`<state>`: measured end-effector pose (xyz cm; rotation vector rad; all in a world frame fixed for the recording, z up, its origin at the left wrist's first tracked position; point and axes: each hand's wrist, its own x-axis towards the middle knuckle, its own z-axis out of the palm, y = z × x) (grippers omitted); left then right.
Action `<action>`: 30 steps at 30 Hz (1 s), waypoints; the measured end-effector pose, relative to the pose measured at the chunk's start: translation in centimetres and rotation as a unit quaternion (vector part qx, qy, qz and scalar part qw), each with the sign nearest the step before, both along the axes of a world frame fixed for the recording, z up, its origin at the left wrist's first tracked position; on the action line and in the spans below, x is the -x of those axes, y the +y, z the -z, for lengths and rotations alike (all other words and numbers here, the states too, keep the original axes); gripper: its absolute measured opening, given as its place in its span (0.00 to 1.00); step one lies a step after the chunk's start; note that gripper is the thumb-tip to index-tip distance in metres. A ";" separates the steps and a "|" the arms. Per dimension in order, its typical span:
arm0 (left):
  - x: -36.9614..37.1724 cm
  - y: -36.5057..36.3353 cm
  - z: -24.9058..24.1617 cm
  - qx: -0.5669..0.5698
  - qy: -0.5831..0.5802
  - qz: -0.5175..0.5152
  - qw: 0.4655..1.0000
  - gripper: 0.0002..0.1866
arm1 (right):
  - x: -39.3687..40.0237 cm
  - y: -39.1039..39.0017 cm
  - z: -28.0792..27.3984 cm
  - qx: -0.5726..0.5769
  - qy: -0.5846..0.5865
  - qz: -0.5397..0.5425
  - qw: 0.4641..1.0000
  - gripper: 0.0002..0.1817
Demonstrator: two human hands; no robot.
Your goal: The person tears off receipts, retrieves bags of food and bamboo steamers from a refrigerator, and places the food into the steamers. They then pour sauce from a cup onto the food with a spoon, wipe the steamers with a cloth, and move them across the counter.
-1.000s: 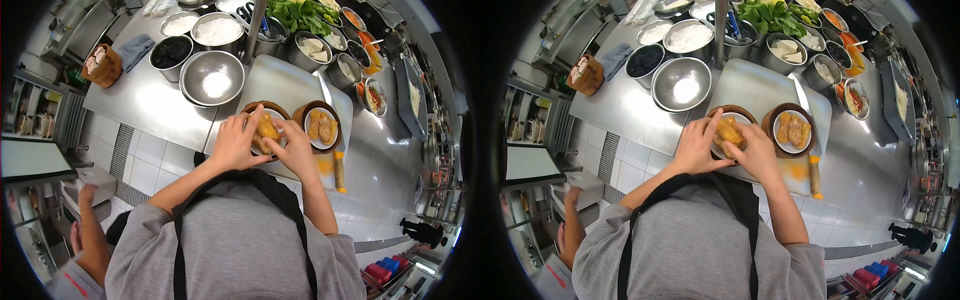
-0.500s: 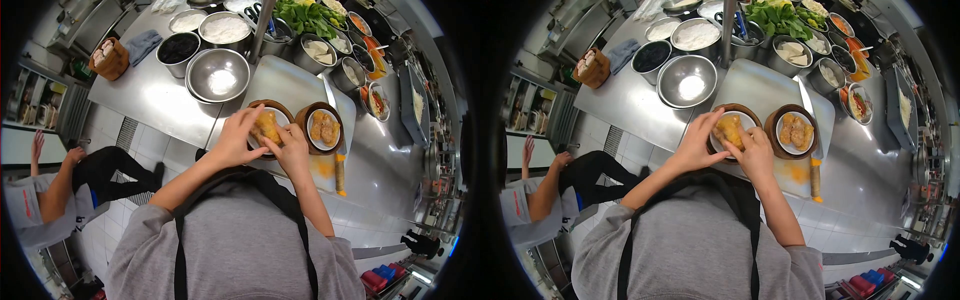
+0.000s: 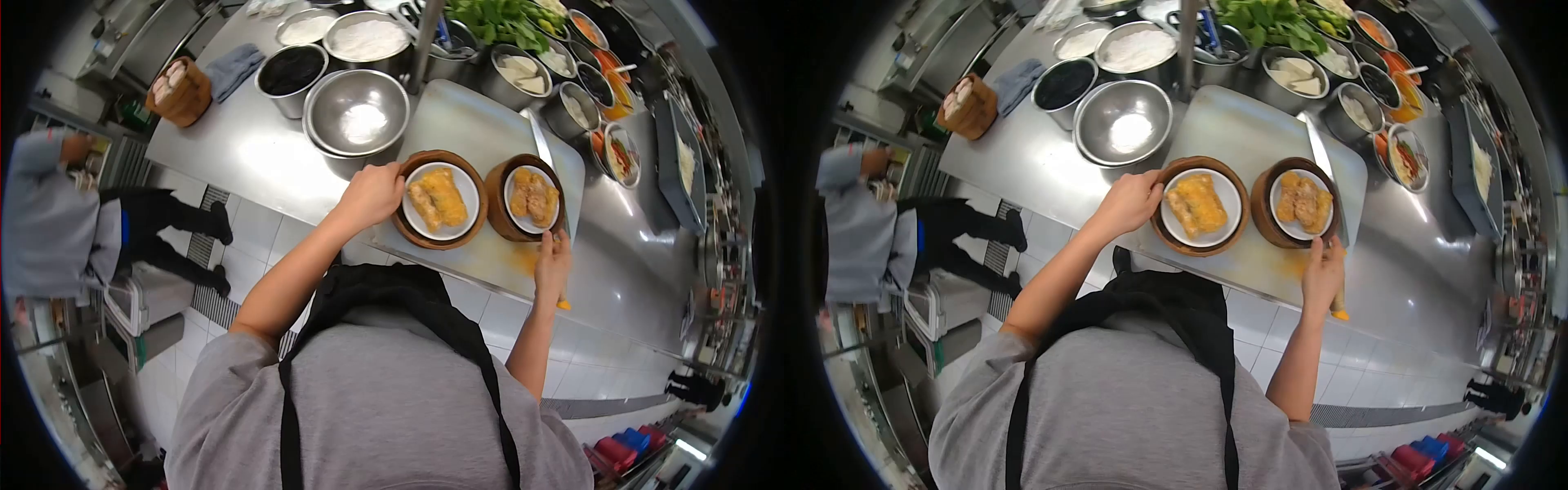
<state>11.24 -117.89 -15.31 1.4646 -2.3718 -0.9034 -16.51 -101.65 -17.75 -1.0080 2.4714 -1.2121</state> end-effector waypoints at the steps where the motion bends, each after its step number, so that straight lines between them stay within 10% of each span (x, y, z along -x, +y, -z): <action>1: -0.3 0.1 0.3 0.001 0.000 -0.014 1.000 0.17 | -0.2 -0.3 0.0 0.028 0.048 0.014 0.998 0.23; 10: -7.3 5.7 3.1 -0.010 0.278 -0.085 0.957 0.17 | -12.2 -3.4 -7.4 0.169 0.146 -0.227 0.948 0.04; 16: -19.7 13.1 5.4 -0.023 0.364 -0.235 0.901 0.15 | -32.2 -5.9 -3.4 0.125 0.090 -0.624 0.766 0.04; 23: -37.6 28.1 14.4 -0.079 0.368 -0.563 0.735 0.14 | -50.1 -13.2 13.0 -0.166 -0.205 -0.576 0.773 0.10; 30: -43.1 45.3 28.9 -0.128 0.261 -0.782 0.552 0.13 | -57.8 -26.3 27.2 -0.197 -0.379 -0.345 0.836 0.19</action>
